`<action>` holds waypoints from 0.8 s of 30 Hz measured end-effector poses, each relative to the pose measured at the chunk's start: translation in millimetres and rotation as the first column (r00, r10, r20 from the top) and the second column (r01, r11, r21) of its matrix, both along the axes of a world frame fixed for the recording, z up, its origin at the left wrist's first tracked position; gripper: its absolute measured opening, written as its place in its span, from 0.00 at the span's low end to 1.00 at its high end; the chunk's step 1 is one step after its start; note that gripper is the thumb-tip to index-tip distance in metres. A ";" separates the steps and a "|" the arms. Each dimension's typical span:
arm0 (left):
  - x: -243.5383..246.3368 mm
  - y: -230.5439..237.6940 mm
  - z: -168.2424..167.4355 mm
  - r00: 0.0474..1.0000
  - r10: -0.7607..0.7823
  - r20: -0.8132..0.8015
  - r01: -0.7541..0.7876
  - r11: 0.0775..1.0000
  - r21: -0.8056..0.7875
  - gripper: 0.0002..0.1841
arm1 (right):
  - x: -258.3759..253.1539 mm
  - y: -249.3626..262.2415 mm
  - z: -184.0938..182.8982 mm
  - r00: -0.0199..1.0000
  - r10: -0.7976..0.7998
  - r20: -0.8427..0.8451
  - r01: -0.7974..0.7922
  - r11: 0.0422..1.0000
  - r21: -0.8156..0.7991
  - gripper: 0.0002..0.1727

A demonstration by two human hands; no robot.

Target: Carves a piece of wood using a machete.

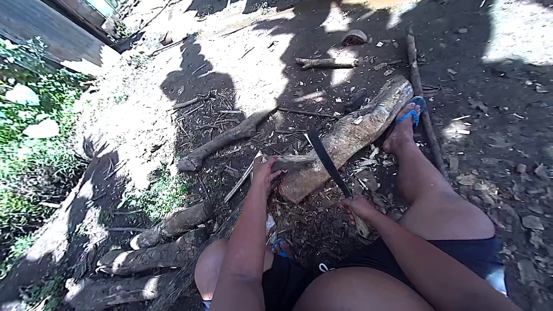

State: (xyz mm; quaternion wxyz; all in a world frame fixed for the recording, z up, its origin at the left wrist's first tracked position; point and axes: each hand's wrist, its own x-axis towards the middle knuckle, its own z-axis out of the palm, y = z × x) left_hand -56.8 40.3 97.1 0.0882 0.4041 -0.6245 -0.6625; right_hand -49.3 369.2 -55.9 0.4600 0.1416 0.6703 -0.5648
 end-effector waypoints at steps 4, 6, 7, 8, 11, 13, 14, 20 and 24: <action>1.8 -5.4 -1.3 0.985 -0.163 -0.064 0.159 0.985 -0.069 0.39 | -0.8 -0.9 0.2 1.000 0.020 -0.011 -0.020 1.000 0.021 0.16; 0.9 -5.3 0.1 0.974 -0.203 -0.097 0.194 0.976 -0.095 0.35 | -1.2 -1.7 -1.6 0.999 0.028 -0.020 -0.027 0.999 0.034 0.17; 0.5 -3.9 1.4 0.972 -0.210 -0.105 0.200 0.975 -0.101 0.34 | -1.0 -2.1 -1.2 0.999 0.029 -0.020 -0.029 0.999 0.039 0.17; -0.3 -1.4 2.9 0.973 -0.207 -0.105 0.195 0.975 -0.109 0.33 | -1.2 -2.4 -0.3 0.999 0.035 -0.017 -0.034 0.998 0.043 0.17; -3.8 7.6 7.6 0.985 -0.143 -0.095 0.134 0.986 -0.094 0.30 | -2.3 -1.5 3.2 0.998 0.056 -0.016 -0.055 0.997 0.048 0.17; -6.6 8.0 6.2 0.993 -0.062 -0.099 0.056 0.997 -0.056 0.28 | -2.8 -1.0 2.2 0.997 0.060 -0.039 -0.058 0.997 0.051 0.17; -7.2 7.1 5.9 0.995 -0.020 -0.094 0.017 0.999 -0.033 0.27 | -2.2 -0.8 2.7 0.996 0.062 -0.063 -0.058 0.996 0.062 0.17; -7.7 -2.1 -3.2 0.985 0.170 0.021 -0.171 0.982 0.085 0.30 | 6.4 -6.2 0.7 0.985 0.037 -0.170 -0.016 0.992 0.123 0.17; -3.8 -3.0 -20.9 0.981 0.093 0.169 -0.105 0.992 0.064 0.35 | 3.2 -8.1 -0.4 0.988 -0.009 -0.157 0.027 0.993 0.118 0.17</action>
